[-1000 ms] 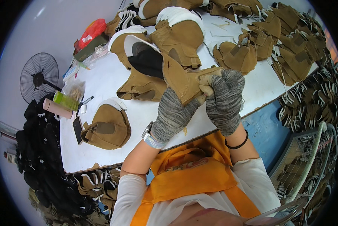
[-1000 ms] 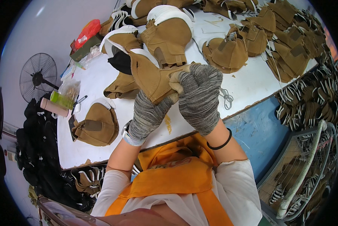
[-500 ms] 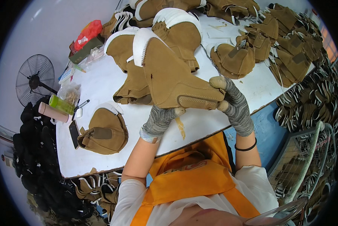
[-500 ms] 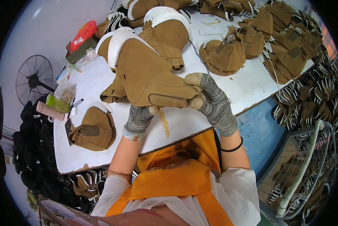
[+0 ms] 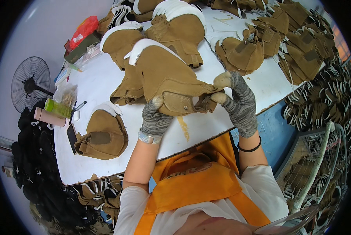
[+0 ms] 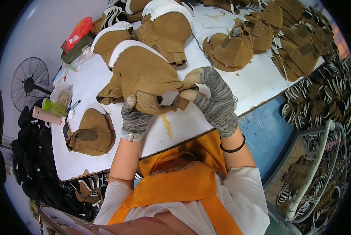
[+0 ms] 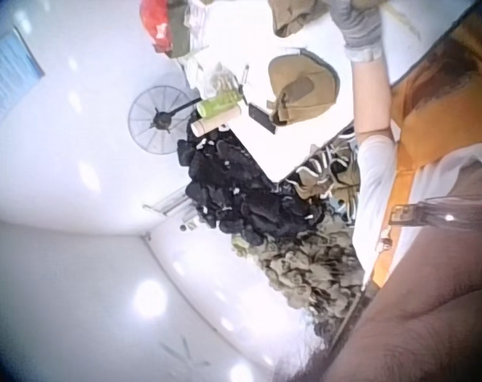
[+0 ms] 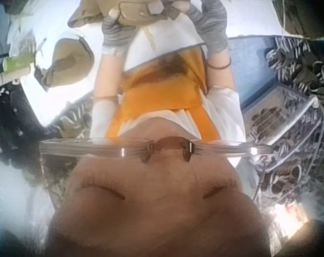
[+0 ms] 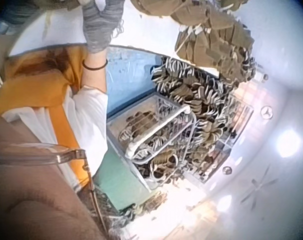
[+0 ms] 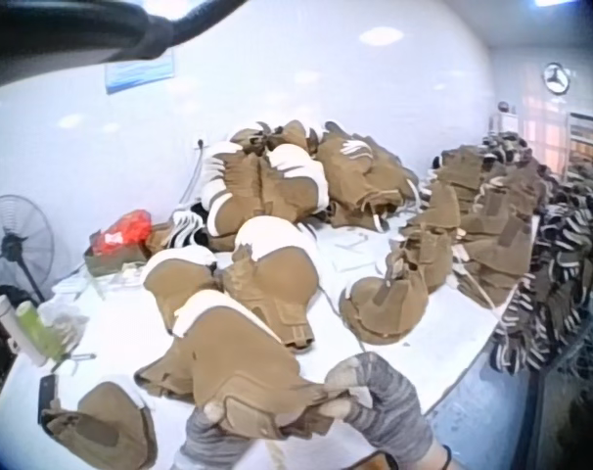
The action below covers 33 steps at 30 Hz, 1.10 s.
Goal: The person picks up various brown boot upper components from a table, turns them over, and uses a small nipper to trim loose threads or excess material.
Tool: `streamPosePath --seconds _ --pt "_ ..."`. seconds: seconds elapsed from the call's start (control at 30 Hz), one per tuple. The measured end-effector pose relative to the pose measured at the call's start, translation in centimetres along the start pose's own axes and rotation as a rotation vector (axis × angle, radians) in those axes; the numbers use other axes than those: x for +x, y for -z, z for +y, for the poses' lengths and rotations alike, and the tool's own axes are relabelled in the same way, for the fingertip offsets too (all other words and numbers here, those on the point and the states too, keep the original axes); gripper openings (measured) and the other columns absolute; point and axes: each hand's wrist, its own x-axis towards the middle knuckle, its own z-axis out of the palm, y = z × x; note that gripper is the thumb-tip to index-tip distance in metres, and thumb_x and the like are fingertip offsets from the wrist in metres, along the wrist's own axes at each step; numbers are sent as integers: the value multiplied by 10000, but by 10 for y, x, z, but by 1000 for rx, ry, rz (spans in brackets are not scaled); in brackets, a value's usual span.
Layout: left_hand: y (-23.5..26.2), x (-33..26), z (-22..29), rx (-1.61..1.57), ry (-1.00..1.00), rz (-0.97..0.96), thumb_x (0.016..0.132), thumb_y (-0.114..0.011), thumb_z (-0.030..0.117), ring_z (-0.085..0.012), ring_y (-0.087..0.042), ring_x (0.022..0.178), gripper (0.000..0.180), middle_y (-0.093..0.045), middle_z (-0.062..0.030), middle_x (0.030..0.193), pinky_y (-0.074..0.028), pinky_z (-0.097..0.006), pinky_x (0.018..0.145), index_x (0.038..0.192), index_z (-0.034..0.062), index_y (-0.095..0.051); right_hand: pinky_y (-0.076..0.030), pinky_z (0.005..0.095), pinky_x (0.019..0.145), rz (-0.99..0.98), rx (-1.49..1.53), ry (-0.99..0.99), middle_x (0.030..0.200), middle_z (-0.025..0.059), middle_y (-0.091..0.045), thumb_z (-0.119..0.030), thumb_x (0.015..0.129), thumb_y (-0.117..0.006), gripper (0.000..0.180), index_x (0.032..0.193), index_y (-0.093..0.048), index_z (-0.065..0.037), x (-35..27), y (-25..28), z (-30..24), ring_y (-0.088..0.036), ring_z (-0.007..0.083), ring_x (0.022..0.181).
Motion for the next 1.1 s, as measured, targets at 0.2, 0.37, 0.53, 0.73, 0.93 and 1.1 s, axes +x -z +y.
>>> streamPosePath --seconds 0.2,0.37,0.53,0.73,0.93,1.1 --pt "-2 2 -7 99 29 33 750 -697 182 -326 -514 1215 721 -516 -169 1304 -425 -472 1043 1371 0 -380 -469 237 685 110 264 -372 806 -7 -609 -266 890 -653 217 867 -622 -52 8 -3 -16 -562 81 753" --pt "-6 -1 -5 55 55 -93 770 -684 196 -312 -479 1251 713 -478 -147 1366 -393 -463 1070 1390 30 -372 -450 215 656 83 466 -505 761 -16 -591 -294 884 -648 224 856 -632 -72 22 -6 -23 -542 65 705" --pt "0 -1 -5 100 -94 -73 759 -705 194 -303 -501 1224 703 -503 -137 1326 -407 -463 1059 1369 33 -393 -440 218 674 291 104 -133 735 -27 -552 -356 906 -626 297 914 -606 -60 20 -22 -20 -519 89 690" --pt "5 -1 1 34 -119 5 755 -711 187 -307 -510 1209 711 -507 -136 1307 -417 -466 1048 1370 44 -385 -453 230 619 -141 270 -757 775 27 -585 -685 899 -412 682 970 -605 -35 -9 -7 -17 -540 100 633" --pt "0 0 5 57 -151 -16 754 -706 164 -314 -508 1215 711 -505 -145 1302 -421 -459 1051 1369 26 -378 -441 210 542 -243 471 -687 734 16 -606 -598 886 -544 592 947 -640 -17 -10 -19 -6 -542 73 574" --pt "4 0 7 46 -126 -42 761 -711 220 -307 -502 1224 721 -499 -144 1316 -419 -460 1053 1375 43 -376 -451 221 565 -273 611 -794 746 31 -622 -488 899 -592 478 974 -647 -19 -9 -22 -4 -561 96 598"
